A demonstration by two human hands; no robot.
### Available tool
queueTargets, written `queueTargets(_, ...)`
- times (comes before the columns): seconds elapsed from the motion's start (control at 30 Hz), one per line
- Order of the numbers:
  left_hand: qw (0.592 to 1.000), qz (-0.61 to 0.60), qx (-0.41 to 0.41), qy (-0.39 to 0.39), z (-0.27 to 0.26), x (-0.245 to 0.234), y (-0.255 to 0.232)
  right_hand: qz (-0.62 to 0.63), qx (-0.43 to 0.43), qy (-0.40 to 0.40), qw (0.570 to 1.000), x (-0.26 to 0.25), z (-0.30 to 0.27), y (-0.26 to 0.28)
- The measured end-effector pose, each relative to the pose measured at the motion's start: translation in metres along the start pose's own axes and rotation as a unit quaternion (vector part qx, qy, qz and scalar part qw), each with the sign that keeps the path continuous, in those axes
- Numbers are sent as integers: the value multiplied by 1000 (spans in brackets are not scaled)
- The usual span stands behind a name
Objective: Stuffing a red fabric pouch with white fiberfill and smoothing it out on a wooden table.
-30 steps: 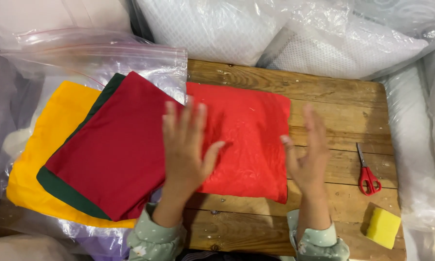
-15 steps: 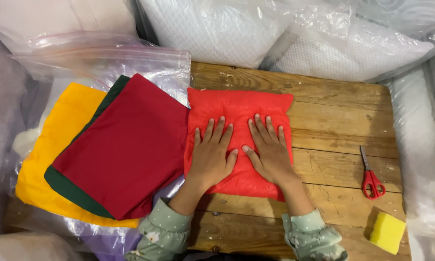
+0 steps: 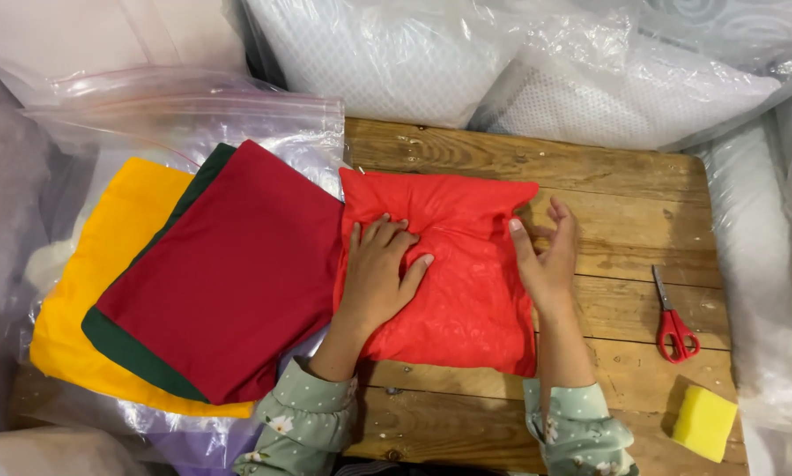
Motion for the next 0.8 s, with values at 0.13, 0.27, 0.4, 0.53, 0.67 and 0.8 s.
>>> queueTargets(0.13,997,-66,21,-26,-3,-11,-5,303,195,96,928,54,-12,20)
queueTargets(0.27,962,-263,52,-39,-10,-51,-22,379,223,87,894,38,-7,47)
queueTargets(0.4,861,-494,60,-104,-20,-83,-7,246,-179,62,951,-58,-5,172)
queueTargets(0.53,684,-728,-21,39,0,-47,31,68,-244,69,965,-64,-52,275)
queueTargets(0.67,704,-691,-165,-9,5,-47,61,-212,-478,276,807,22,-122,244)
queueTargets(0.8,700,-618,-352,-61,-10,-43,96,-194,-251,510,800,59,-147,150)
Point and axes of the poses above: each hand's wrist, its own z-axis towards the middle knuckle, its own x-axis out of the palm, y = z × x, the point moved 10 cm from there along z, towards the middle knuckle, and after that the axes turned 8 degrees about -x, right-handed, at the moved point
